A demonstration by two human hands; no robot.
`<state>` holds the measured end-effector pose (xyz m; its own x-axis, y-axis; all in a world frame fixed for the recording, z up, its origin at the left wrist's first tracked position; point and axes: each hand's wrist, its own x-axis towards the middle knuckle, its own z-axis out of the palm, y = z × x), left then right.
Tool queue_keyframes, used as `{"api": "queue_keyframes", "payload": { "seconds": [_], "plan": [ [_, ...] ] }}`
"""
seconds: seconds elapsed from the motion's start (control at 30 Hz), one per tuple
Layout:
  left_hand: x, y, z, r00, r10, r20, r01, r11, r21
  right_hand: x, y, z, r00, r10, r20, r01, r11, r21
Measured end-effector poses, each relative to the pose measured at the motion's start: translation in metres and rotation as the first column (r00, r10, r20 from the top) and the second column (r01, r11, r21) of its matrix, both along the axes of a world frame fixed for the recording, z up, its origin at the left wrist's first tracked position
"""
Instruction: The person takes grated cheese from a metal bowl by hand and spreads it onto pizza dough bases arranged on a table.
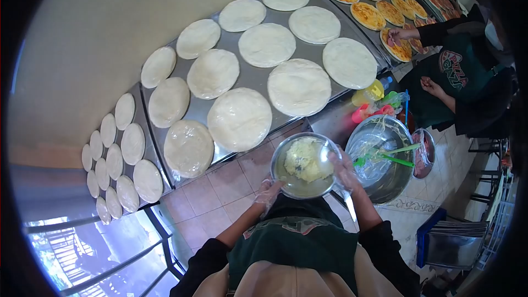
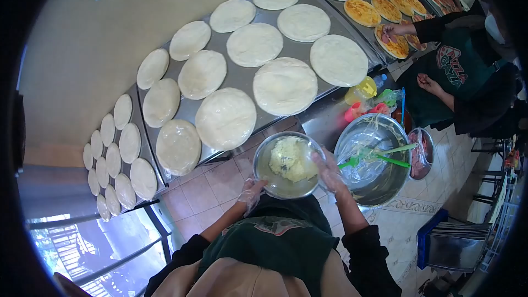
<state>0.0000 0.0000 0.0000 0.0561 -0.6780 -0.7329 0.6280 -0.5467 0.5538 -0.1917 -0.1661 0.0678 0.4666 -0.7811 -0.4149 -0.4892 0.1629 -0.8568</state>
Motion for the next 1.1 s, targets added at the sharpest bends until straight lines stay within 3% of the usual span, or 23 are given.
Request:
{"api": "queue_keyframes", "payload": {
  "seconds": [0.07, 0.1, 0.17, 0.2, 0.23, 0.27, 0.3, 0.33, 0.37, 0.4, 0.43, 0.47, 0.5, 0.53, 0.6, 0.63, 0.67, 0.7, 0.73, 0.77, 0.93, 1.0, 1.1],
  "plan": [
    [-0.008, -0.012, 0.035, 0.96, -0.142, 0.243, 0.112, 0.985, 0.132, -0.005, -0.006, 0.035, 0.976, -0.015, 0.219, 0.017, 1.0, -0.008],
    [-0.005, 0.016, 0.039, 0.964, -0.103, 0.243, 0.093, 0.994, 0.051, 0.006, 0.03, 0.058, 0.978, 0.022, 0.209, -0.003, 0.996, -0.089],
    [-0.007, 0.048, 0.055, 0.906, 0.366, 0.212, -0.272, 0.889, -0.369, 0.019, 0.07, 0.085, 0.893, 0.06, 0.446, 0.12, 0.924, -0.364],
    [0.006, 0.066, 0.053, 0.898, 0.373, 0.233, -0.274, 0.889, -0.366, 0.029, 0.089, 0.096, 0.913, 0.059, 0.405, 0.148, 0.875, -0.461],
    [0.022, 0.072, 0.037, 0.818, 0.127, 0.561, 0.077, 0.943, -0.325, 0.038, 0.101, 0.1, 0.908, 0.069, 0.413, 0.149, 0.869, -0.472],
    [0.031, 0.077, 0.03, 0.576, -0.099, 0.812, 0.389, 0.906, -0.166, 0.046, 0.112, 0.106, 0.94, 0.009, 0.341, 0.145, 0.894, -0.423],
    [0.035, 0.081, 0.035, 0.566, -0.072, 0.821, 0.386, 0.903, -0.187, 0.053, 0.116, 0.112, 0.962, -0.043, 0.27, 0.148, 0.913, -0.381],
    [0.038, 0.085, 0.041, 0.838, 0.141, 0.527, 0.073, 0.929, -0.364, 0.057, 0.122, 0.121, 0.965, 0.0, 0.263, 0.127, 0.875, -0.467],
    [0.04, 0.091, 0.045, 0.928, 0.35, 0.13, -0.275, 0.875, -0.397, 0.063, 0.125, 0.134, 0.963, 0.013, 0.269, 0.124, 0.867, -0.483],
    [0.045, 0.096, 0.098, 0.93, 0.199, 0.31, -0.086, 0.936, -0.341, 0.07, 0.132, 0.151, 0.972, 0.044, 0.233, 0.076, 0.874, -0.48],
    [0.051, 0.107, 0.101, 0.925, 0.209, 0.317, -0.096, 0.936, -0.338, 0.074, 0.143, 0.159, 0.976, 0.074, 0.203, 0.03, 0.885, -0.465],
    [0.058, 0.112, 0.104, 0.781, 0.19, 0.595, 0.101, 0.902, -0.419, 0.074, 0.133, 0.124, 0.966, 0.078, 0.246, 0.018, 0.93, -0.367],
    [0.064, 0.112, 0.108, 0.549, 0.213, 0.808, 0.308, 0.847, -0.433, 0.078, 0.133, 0.12, 0.963, 0.093, 0.252, 0.013, 0.922, -0.387],
    [0.067, 0.113, 0.113, 0.543, 0.233, 0.806, 0.302, 0.842, -0.447, 0.08, 0.135, 0.118, 0.935, 0.112, 0.335, 0.011, 0.939, -0.344],
    [0.064, 0.124, 0.119, 0.739, 0.325, 0.59, 0.079, 0.828, -0.555, 0.083, 0.14, 0.112, 0.905, 0.133, 0.405, -0.01, 0.956, -0.292],
    [0.062, 0.131, 0.122, 0.806, 0.368, 0.463, -0.04, 0.815, -0.578, 0.086, 0.143, 0.108, 0.856, 0.031, 0.516, 0.005, 0.998, -0.068],
    [0.063, 0.142, 0.126, 0.598, 0.4, 0.695, 0.165, 0.786, -0.595, 0.089, 0.146, 0.107, 0.798, -0.097, 0.595, -0.001, 0.987, 0.163],
    [0.066, 0.143, 0.122, 0.593, 0.401, 0.698, 0.163, 0.789, -0.592, 0.092, 0.151, 0.111, 0.796, -0.095, 0.598, -0.008, 0.986, 0.166],
    [0.069, 0.141, 0.115, 0.885, 0.432, 0.176, -0.269, 0.78, -0.565, 0.092, 0.159, 0.117, 0.821, -0.036, 0.57, -0.062, 0.987, 0.151],
    [0.071, 0.14, 0.109, 0.784, 0.46, -0.416, -0.591, 0.759, -0.275, 0.092, 0.166, 0.121, 0.841, 0.024, 0.541, -0.117, 0.983, 0.138],
    [0.071, 0.144, 0.133, 0.745, 0.47, -0.474, -0.633, 0.722, -0.279, 0.096, 0.175, 0.116, 0.738, 0.111, 0.665, -0.179, 0.983, 0.035],
    [0.073, 0.144, 0.127, 0.765, 0.447, -0.464, -0.616, 0.718, -0.324, 0.101, 0.173, 0.115, 0.762, 0.273, 0.587, -0.089, 0.942, -0.323],
    [0.071, 0.142, 0.113, 0.778, 0.449, -0.44, -0.6, 0.738, -0.308, 0.105, 0.168, 0.123, 0.843, 0.096, 0.529, -0.024, 0.99, -0.141]
  ]
}}
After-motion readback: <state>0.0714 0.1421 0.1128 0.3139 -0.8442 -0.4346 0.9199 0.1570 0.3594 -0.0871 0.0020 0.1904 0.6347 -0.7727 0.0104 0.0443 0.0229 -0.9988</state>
